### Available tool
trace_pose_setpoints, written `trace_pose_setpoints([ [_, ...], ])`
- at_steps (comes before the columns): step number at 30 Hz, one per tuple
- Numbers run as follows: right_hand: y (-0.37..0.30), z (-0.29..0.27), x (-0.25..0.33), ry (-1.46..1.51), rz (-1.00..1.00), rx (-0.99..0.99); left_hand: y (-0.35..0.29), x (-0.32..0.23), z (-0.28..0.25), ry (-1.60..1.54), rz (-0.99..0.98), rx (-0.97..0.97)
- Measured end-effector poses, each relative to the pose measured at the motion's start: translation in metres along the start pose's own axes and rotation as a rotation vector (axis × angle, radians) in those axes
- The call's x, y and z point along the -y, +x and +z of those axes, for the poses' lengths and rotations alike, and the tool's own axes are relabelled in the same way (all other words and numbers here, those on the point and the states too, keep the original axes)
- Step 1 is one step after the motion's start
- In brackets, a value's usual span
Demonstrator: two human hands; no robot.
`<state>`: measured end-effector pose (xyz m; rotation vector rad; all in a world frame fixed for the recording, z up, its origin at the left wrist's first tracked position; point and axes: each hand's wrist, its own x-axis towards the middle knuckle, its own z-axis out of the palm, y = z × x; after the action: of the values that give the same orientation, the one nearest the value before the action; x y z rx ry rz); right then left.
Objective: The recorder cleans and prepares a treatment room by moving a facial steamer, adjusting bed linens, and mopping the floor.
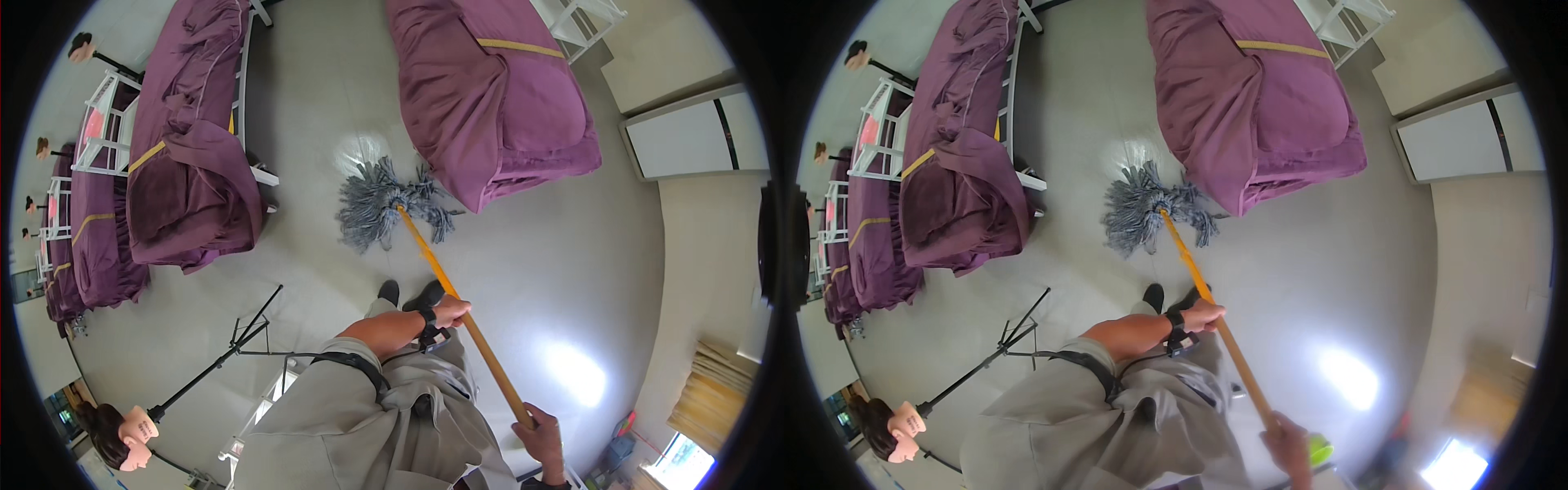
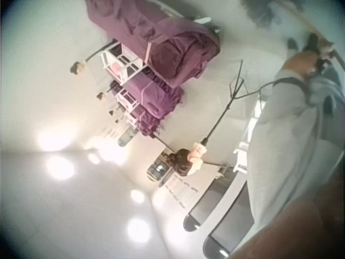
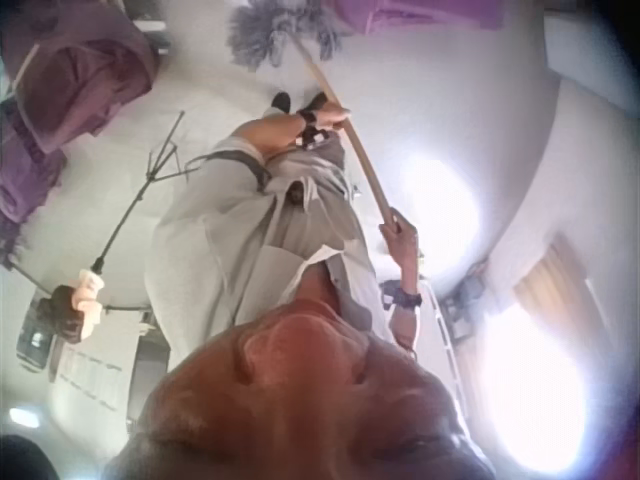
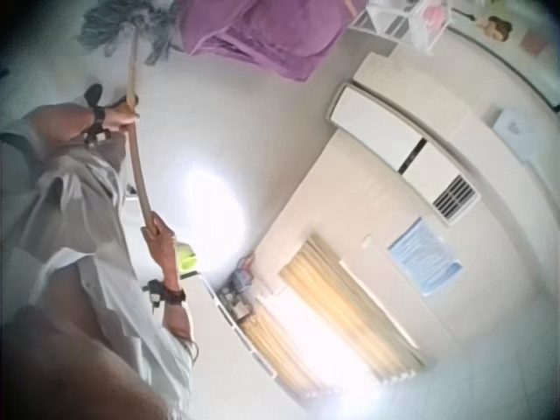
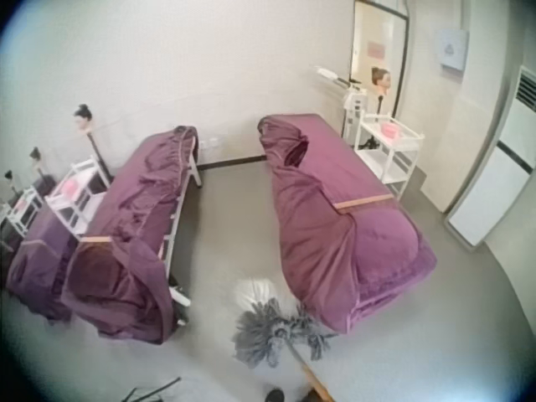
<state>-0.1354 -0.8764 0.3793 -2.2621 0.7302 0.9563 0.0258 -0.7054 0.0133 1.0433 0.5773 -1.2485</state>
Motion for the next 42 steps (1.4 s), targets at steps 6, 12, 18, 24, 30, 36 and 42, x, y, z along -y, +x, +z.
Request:
trace_pose_setpoints([
  [6, 0.087, 0.016, 0.022, 0.188, -0.121, 0.098, 0.024, -0.052, -0.062, -0.134, 0.157, -0.098],
  [12, 0.163, 0.028, 0.076, 0.227, -0.185, 0.245, 0.020, -0.117, -0.091, -0.117, 0.127, -0.233],
  [18, 0.199, 0.038, 0.165, 0.406, -0.049, 0.287, 0.018, -0.188, -0.157, -0.119, 0.197, -0.089],
  [24, 0.215, 0.093, 0.264, 0.644, 0.181, 0.259, 0.000, -0.254, -0.237, 0.088, 0.207, -0.168],
  [30, 0.226, 0.140, 0.383, 0.723, 0.205, 0.280, -0.019, -0.326, -0.321, 0.263, 0.322, -0.140],
  [36, 0.255, 0.152, 0.472, 1.210, 0.278, 0.382, 0.005, -0.387, -0.364, 0.243, 0.462, -0.188],
  [42, 0.268, 0.178, 0.485, 1.682, 0.320, 0.394, 0.025, -0.428, -0.356, 0.449, 0.367, -0.122],
])
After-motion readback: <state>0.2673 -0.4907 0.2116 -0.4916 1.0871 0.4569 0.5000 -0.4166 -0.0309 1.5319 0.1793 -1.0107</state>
